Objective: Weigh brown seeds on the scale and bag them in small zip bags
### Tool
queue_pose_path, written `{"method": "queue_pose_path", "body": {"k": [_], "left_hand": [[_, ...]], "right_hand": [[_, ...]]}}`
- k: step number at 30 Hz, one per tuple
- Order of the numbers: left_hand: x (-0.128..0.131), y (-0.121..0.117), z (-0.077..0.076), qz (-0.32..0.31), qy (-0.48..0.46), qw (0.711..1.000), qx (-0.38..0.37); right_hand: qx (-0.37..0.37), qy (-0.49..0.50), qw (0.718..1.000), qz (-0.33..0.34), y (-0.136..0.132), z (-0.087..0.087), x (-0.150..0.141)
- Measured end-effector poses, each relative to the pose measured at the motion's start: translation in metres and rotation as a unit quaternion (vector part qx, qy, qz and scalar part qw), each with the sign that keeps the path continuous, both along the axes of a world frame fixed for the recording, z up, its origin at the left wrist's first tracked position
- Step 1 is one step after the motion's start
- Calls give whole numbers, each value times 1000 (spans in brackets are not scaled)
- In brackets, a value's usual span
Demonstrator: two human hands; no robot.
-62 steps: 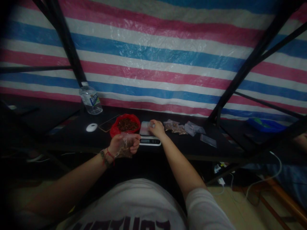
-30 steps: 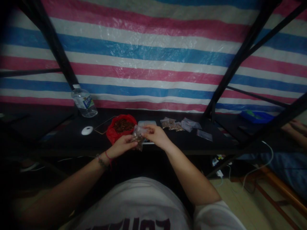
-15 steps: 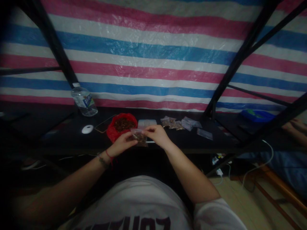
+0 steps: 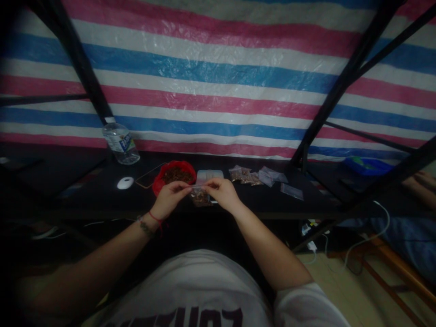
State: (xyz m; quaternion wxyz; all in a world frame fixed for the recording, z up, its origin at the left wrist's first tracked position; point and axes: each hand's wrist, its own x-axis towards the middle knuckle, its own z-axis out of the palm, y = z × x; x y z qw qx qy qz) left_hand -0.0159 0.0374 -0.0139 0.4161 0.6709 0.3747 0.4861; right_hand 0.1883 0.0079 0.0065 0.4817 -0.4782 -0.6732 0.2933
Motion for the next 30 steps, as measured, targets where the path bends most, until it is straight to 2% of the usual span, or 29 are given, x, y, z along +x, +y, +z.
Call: {"method": "queue_pose_path", "body": {"k": [9, 14, 20, 30], "left_hand": [[-1, 5, -5, 34, 28, 999, 4], [0, 4, -4, 19, 41, 999, 17], [0, -2, 0, 10, 20, 999, 32], [3, -10, -1, -32, 16, 998, 54]], "right_hand": [[32, -27, 998, -38, 0, -2, 1], [55, -38, 997, -47, 1, -4, 2], [8, 13, 1000, 5, -1, -4, -1], [28, -10, 999, 25, -4, -8, -10]]}}
